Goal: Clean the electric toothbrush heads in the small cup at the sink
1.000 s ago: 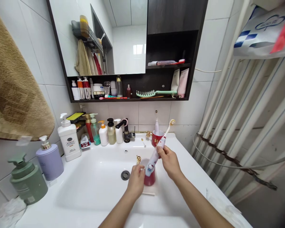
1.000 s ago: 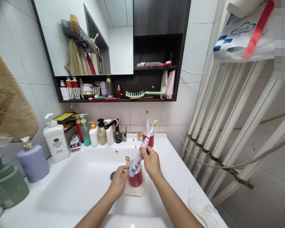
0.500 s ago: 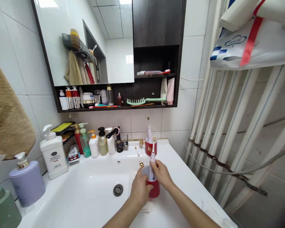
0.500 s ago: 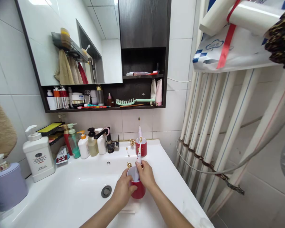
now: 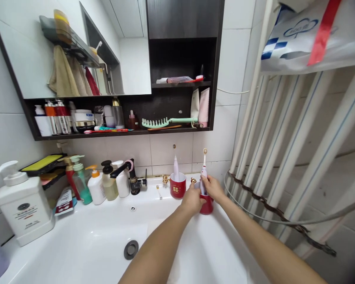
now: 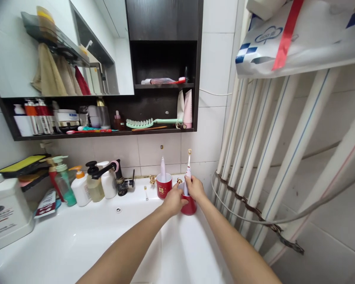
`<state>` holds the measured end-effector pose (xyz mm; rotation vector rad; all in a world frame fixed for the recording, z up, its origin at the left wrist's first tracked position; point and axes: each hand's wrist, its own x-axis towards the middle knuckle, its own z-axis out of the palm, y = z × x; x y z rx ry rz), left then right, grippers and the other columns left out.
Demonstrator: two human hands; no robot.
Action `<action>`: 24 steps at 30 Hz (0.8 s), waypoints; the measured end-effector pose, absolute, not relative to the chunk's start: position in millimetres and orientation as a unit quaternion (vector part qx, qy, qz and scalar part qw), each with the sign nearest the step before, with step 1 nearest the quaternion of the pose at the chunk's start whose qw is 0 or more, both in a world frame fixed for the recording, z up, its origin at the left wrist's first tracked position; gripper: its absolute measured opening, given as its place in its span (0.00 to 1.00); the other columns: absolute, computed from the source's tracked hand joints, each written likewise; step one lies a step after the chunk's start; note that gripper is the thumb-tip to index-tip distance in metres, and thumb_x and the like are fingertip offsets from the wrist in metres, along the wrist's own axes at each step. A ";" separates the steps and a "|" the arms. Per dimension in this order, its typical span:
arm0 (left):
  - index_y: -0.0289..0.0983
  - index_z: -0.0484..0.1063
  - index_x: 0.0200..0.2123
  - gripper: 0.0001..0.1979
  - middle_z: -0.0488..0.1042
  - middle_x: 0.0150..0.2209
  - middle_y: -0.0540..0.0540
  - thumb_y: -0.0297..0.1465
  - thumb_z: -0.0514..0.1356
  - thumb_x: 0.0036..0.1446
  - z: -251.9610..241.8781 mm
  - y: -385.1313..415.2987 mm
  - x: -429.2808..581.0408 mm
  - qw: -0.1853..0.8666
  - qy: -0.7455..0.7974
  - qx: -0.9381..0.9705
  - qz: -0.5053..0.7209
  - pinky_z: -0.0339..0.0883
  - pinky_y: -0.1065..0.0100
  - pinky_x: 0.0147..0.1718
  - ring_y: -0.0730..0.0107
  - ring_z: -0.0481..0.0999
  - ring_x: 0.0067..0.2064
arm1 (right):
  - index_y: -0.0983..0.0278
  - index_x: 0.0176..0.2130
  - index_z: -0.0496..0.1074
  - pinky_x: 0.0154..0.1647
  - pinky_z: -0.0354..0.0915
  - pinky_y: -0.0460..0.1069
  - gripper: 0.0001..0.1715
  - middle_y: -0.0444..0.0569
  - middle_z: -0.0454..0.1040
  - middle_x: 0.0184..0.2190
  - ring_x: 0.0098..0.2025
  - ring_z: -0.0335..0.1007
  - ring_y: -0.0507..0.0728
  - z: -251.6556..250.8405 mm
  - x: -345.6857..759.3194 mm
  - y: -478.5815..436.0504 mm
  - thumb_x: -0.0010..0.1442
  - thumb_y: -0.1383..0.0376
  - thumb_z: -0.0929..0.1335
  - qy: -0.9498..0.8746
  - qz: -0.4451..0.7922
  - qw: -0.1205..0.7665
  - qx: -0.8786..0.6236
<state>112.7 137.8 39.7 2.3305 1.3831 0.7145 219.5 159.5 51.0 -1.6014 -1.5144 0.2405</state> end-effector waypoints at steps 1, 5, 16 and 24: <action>0.33 0.64 0.30 0.10 0.46 0.52 0.40 0.28 0.54 0.40 40.7 143.6 115.3 0.159 0.490 0.822 0.244 0.57 0.67 0.39 0.66 0.64 0.41 | 0.65 0.22 0.62 0.17 0.50 0.43 0.19 0.45 0.64 0.15 0.18 0.58 0.51 50.2 221.2 166.9 0.47 0.56 0.53 -0.611 0.095 0.443 -0.649; 0.34 0.63 0.32 0.10 0.51 0.51 0.42 0.25 0.51 0.42 47.0 159.5 120.5 0.109 0.492 0.832 0.230 0.56 0.67 0.39 0.65 0.59 0.45 | 0.66 0.24 0.64 0.19 0.50 0.44 0.18 0.48 0.66 0.18 0.21 0.60 0.52 49.1 224.9 194.2 0.48 0.58 0.54 -0.603 0.078 0.435 -0.665; 0.33 0.61 0.37 0.14 0.54 0.48 0.43 0.24 0.47 0.43 43.5 171.5 63.1 0.030 0.543 0.804 0.240 0.46 0.65 0.46 0.65 0.51 0.49 | 0.66 0.23 0.68 0.22 0.52 0.45 0.22 0.50 0.69 0.19 0.23 0.63 0.54 47.1 219.0 221.6 0.47 0.55 0.55 -0.598 0.088 0.434 -0.669; 0.36 0.64 0.33 0.13 0.52 0.50 0.48 0.25 0.47 0.42 26.3 106.4 35.0 0.059 0.549 0.802 0.227 0.53 0.70 0.41 0.68 0.54 0.48 | 0.69 0.42 0.60 0.37 0.55 0.48 0.26 0.55 0.65 0.39 0.38 0.61 0.55 55.4 178.2 158.4 0.46 0.56 0.57 -0.603 0.084 0.521 -0.599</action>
